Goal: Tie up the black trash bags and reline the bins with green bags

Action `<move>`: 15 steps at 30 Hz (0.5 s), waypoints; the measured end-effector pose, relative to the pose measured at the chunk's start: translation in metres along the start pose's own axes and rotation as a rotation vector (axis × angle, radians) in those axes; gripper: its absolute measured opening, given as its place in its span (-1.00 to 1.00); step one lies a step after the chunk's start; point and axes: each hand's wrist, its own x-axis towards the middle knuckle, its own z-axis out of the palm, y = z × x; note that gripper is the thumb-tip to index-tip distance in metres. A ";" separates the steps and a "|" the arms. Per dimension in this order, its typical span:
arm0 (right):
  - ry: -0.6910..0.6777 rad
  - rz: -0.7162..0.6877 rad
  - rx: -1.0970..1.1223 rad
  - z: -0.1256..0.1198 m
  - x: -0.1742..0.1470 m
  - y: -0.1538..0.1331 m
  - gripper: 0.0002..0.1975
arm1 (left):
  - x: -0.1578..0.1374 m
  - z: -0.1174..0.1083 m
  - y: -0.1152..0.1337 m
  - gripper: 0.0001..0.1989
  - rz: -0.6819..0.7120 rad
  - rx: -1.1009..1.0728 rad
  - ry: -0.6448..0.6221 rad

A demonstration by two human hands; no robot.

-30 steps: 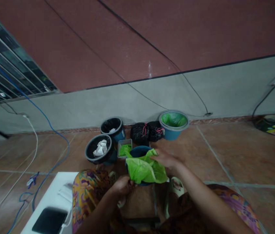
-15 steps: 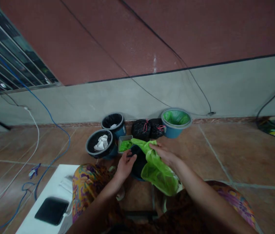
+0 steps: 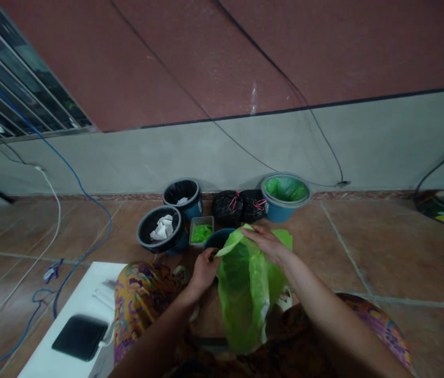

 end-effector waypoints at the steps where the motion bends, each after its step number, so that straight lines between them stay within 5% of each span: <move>1: 0.008 -0.010 -0.038 -0.005 0.002 -0.003 -0.57 | 0.002 -0.008 -0.003 -0.85 -0.007 0.006 0.067; 8: -0.059 -0.089 -0.601 -0.024 0.011 0.007 -0.49 | 0.013 -0.066 -0.016 -0.83 -0.031 0.159 0.410; 11: 0.014 -0.148 -0.868 -0.013 0.009 0.026 -0.62 | 0.015 -0.090 -0.018 -0.81 -0.016 0.261 0.553; 15: 0.086 -0.058 -1.018 0.001 0.008 0.047 -0.86 | 0.018 -0.110 -0.016 -0.77 0.009 0.323 0.697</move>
